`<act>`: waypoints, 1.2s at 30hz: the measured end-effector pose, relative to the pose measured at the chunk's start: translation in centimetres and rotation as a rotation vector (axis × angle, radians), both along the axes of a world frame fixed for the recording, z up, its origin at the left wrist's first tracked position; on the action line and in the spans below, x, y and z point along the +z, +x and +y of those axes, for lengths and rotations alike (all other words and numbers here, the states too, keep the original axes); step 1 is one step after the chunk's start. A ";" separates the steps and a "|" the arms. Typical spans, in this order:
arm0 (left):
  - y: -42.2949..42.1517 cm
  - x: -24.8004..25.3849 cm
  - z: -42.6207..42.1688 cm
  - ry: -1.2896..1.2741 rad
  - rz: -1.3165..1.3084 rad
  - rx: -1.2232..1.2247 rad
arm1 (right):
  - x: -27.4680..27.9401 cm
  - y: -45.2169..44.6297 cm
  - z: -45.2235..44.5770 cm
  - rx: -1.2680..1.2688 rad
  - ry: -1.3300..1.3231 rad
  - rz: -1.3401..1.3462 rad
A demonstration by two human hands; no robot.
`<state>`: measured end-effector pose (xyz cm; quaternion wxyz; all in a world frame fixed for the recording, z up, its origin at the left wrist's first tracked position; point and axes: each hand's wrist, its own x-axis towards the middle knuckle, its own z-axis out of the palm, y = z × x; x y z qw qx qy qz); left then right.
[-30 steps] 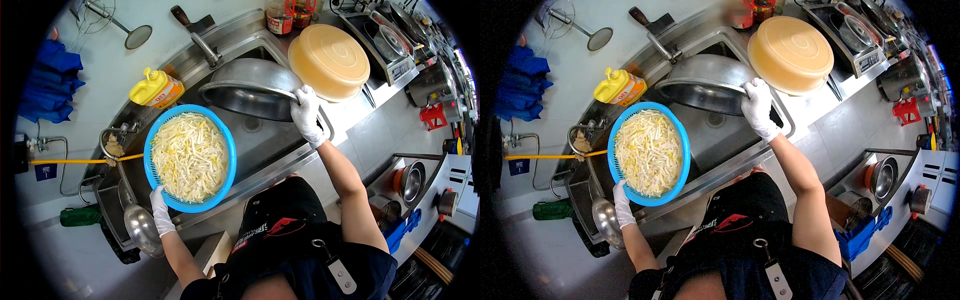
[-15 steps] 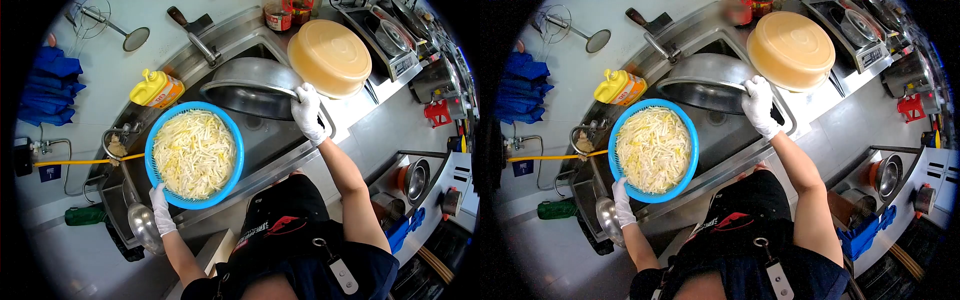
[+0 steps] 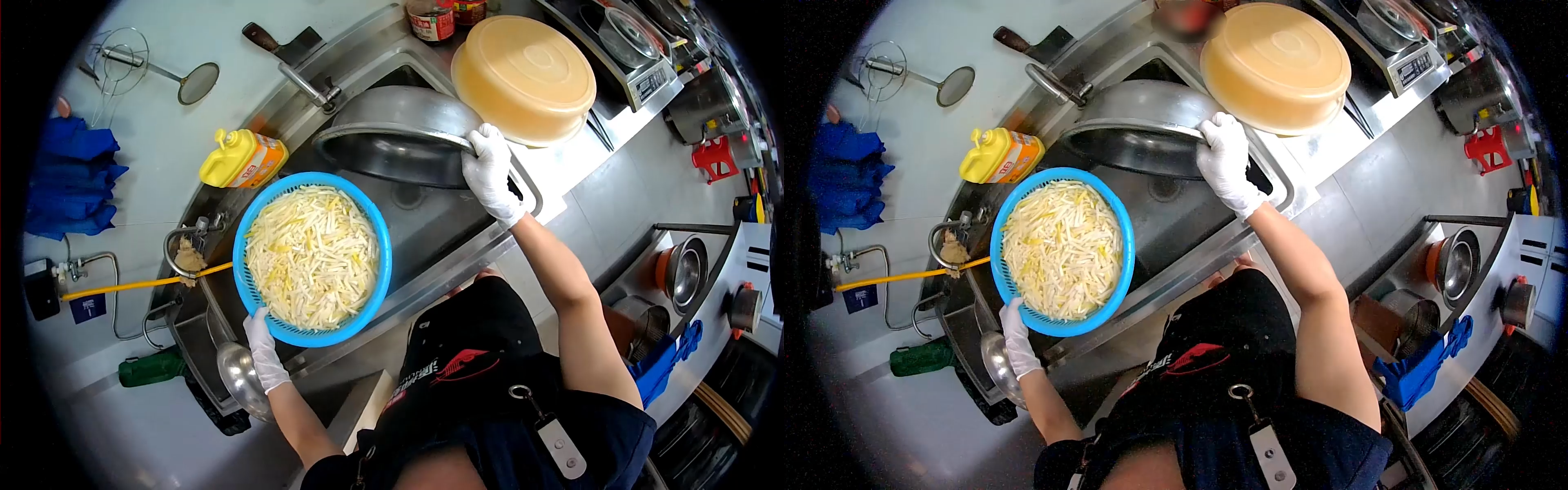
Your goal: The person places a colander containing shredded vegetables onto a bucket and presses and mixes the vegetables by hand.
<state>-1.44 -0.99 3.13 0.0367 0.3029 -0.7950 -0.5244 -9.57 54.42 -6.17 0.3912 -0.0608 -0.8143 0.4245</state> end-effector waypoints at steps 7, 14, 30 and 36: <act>0.0 -0.2 -0.3 -0.004 0.017 0.000 | -0.2 -0.4 -0.2 -0.003 0.001 -0.006; -0.1 -0.2 -0.8 -0.038 -0.022 0.035 | -0.7 -0.9 -0.8 0.006 -0.045 -0.063; 0.8 0.0 -0.5 0.022 -0.022 0.010 | -6.7 -3.9 -2.7 -0.055 -0.301 -0.119; 0.8 0.9 -0.2 -0.089 -0.021 0.146 | -10.7 -7.6 -3.7 -0.102 -0.385 -0.205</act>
